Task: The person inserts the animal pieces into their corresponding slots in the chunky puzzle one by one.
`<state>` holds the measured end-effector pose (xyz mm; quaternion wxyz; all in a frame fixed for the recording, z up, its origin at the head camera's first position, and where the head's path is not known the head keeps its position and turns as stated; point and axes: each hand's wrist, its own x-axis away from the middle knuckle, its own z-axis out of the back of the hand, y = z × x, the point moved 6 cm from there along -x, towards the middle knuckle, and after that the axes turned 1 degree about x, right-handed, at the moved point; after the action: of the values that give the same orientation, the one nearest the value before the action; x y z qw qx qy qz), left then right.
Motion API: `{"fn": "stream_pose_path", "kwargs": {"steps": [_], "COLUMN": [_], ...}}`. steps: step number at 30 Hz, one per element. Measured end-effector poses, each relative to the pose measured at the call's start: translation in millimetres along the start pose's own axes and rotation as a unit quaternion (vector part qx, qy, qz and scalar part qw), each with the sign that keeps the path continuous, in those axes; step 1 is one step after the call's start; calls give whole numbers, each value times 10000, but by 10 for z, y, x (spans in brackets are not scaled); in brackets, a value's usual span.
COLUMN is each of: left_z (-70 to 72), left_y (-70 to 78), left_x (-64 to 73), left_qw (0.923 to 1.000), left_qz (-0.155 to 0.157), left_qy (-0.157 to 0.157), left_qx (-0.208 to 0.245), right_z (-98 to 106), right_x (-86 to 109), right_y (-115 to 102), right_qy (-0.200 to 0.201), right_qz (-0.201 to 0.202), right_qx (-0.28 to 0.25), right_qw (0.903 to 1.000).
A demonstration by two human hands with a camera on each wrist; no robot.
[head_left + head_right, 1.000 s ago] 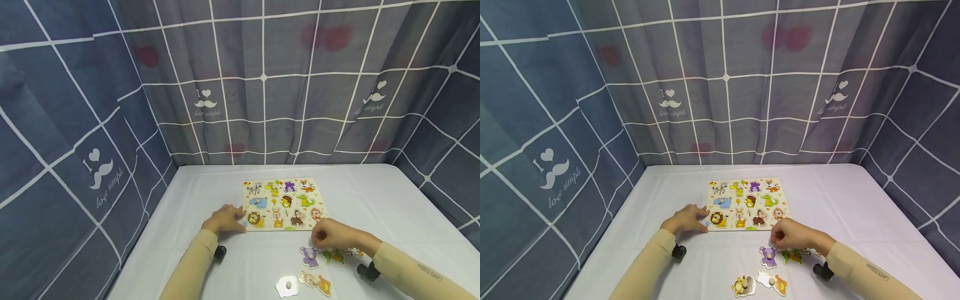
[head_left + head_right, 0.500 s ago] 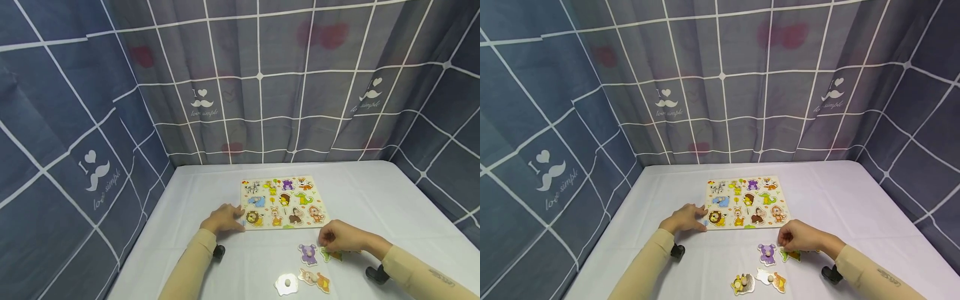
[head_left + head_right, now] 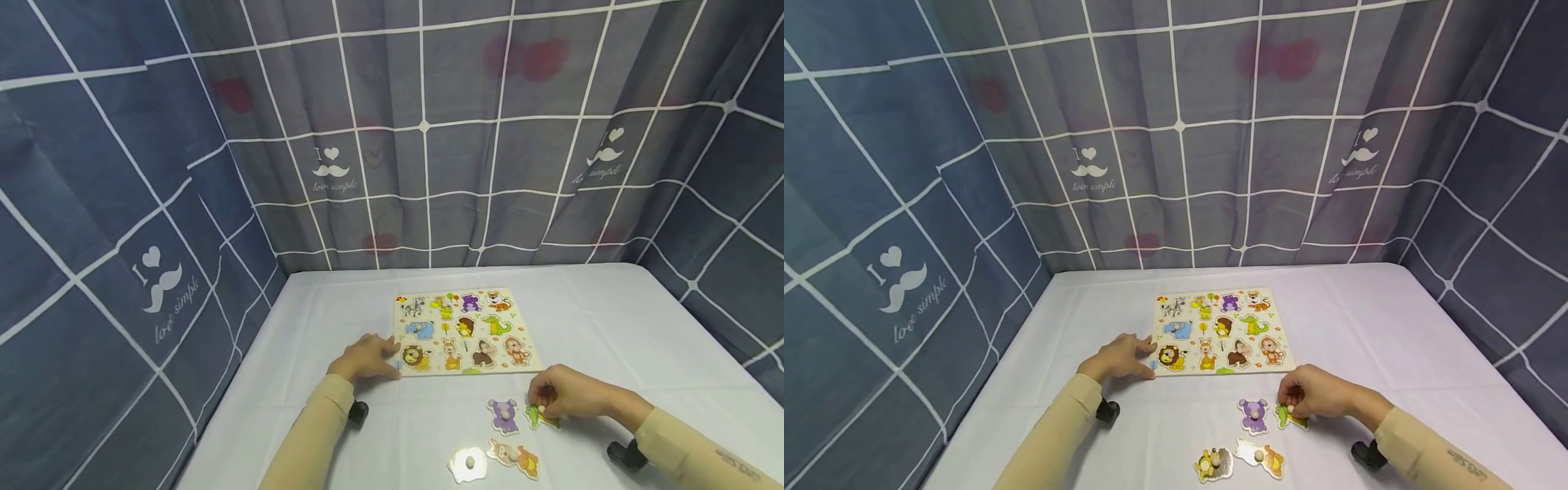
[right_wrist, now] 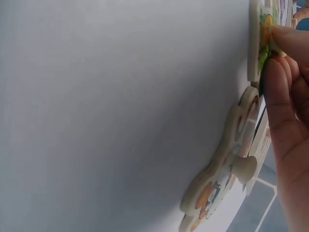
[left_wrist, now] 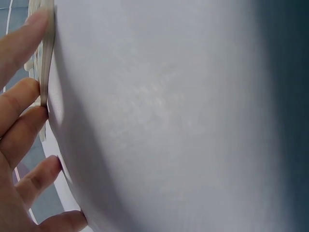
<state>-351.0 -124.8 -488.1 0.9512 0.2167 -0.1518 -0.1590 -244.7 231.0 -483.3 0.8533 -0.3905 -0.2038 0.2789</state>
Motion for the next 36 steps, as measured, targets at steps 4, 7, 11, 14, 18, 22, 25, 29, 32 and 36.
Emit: {"fn": "stream_pose_path", "kwargs": {"steps": [4,7,11,14,18,22,25,29,32,36], "left_z": [1,6,-5,-11,-2,7,14,21,25,22], "left_y": [-10,-4,2,6,24,35,44,55,60,58], "left_x": [12,16,20,31,43,43,47,49,53,52], "left_qw": [10000,10000,10000,10000,10000,10000,10000,10000,10000,10000], "left_qz": [65,45,37,51,41,57,61,58,62,86], "left_qy": [17,36,-2,-10,6,15,22,29,30,30], "left_qx": [7,1,17,16,49,41,17,16,23,41], "right_z": [-16,-27,-42,-36,-17,3,22,47,68,86], "right_x": [0,0,16,29,39,44,45,46,44,33], "right_y": [9,7,4,-8,-9,1,10,30,33,31], "right_qy": [77,117,160,263,393,473,551,699,782,843], "right_qz": [123,109,34,54,28,41,51,-1,-13,-11], "right_qx": [124,127,82,178,268,295,317,340,339,286], "right_qw": [9998,9998,9998,9995,9989,9984,9980,9970,9964,9960]}}
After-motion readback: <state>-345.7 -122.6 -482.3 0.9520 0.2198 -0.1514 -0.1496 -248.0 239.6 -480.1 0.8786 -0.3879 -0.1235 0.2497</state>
